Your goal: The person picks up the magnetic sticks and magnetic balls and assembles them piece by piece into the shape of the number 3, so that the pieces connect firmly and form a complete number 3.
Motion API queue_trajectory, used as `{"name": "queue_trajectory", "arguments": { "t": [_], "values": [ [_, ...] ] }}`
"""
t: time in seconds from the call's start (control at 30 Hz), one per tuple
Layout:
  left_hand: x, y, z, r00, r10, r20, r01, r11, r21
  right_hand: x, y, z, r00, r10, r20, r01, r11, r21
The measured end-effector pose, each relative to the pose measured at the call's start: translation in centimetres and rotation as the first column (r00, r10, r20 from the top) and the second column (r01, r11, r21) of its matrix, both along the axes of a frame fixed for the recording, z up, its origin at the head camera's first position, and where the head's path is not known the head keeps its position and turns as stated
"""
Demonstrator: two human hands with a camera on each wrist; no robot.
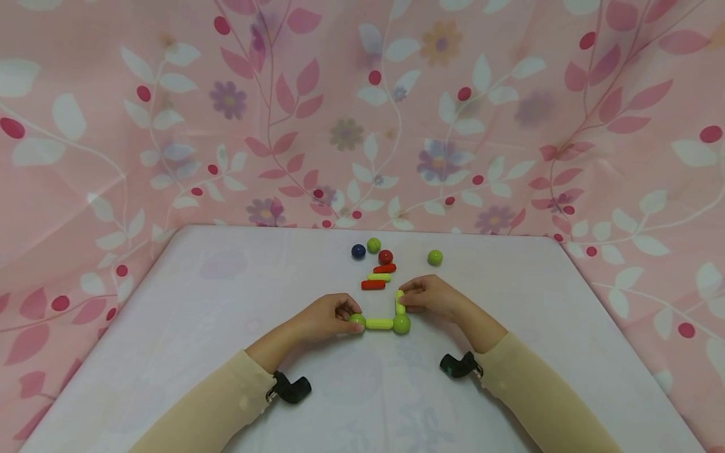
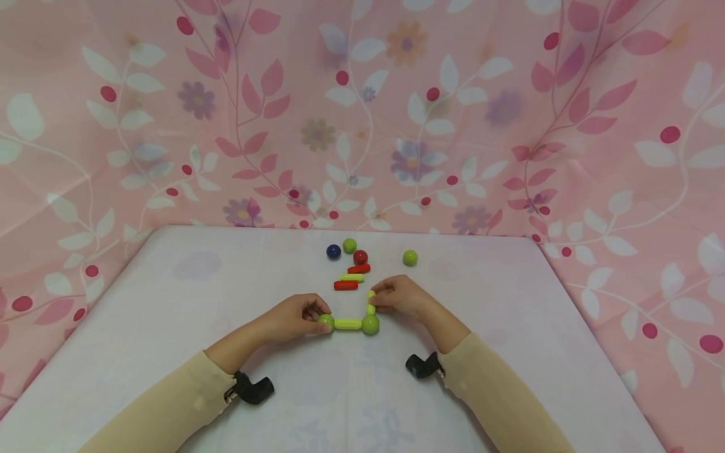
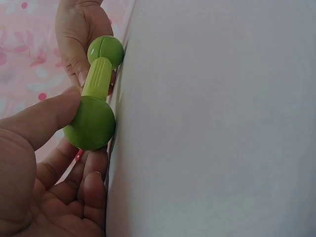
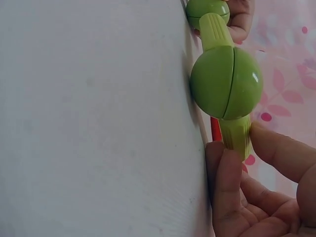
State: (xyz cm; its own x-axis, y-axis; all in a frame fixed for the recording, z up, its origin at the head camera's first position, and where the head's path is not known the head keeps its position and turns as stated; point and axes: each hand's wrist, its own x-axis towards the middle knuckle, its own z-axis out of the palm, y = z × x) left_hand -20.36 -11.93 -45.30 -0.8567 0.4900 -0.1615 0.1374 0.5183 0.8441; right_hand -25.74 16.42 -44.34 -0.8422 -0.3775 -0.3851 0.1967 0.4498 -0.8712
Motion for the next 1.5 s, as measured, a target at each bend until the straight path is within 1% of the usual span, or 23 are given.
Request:
{"name": "queue_trajectory", "arguments": {
  "t": [0.3, 0.43, 0.63, 0.77, 0.87, 1.1, 1.3, 1.5],
  "values": [
    [-0.1, 0.0, -0.1, 1.000, 0.015, -0.002, -0.015, 1.000, 0.000, 0.2, 0.0, -0.1, 1.000, -0.025, -0.004, 0.025, 1.000, -0.001],
    [-0.1, 0.0, -0.1, 1.000, 0.019, 0.007, -0.019, 1.000, 0.002, 0.2, 0.2, 0.0, 0.999, -0.032, -0.018, 0.032, 0.999, 0.003],
    [0.0, 0.0, -0.1, 1.000, 0.017, 0.009, -0.017, 1.000, 0.009, 0.2, 0.9, 0.6, 0.997, -0.057, -0.061, 0.061, 0.996, 0.064],
    [0.1, 0.0, 0.0, 1.000, 0.029, 0.013, -0.029, 1.000, 0.002, 0.0, 1.7, 1.3, 0.991, -0.065, -0.120, 0.080, 0.989, 0.121],
    [0.2, 0.0, 0.1, 0.999, 0.034, 0.015, -0.034, 0.999, 0.002, -0.4, 2.4, 1.7, 0.984, -0.068, -0.167, 0.091, 0.987, 0.135],
    [0.3, 0.0, 0.0, 1.000, 0.026, 0.005, -0.026, 1.000, 0.008, -1.4, 4.1, 2.2, 0.971, -0.118, -0.206, 0.140, 0.985, 0.097],
    [0.2, 0.1, 0.0, 1.000, 0.021, -0.002, -0.021, 1.000, 0.022, -2.3, 5.2, 2.3, 0.957, -0.115, -0.267, 0.153, 0.980, 0.124],
    [0.3, 0.1, 0.1, 1.000, 0.017, 0.002, -0.017, 0.999, 0.031, -3.1, 6.0, 2.3, 0.944, -0.113, -0.309, 0.157, 0.980, 0.119]
  ]
}}
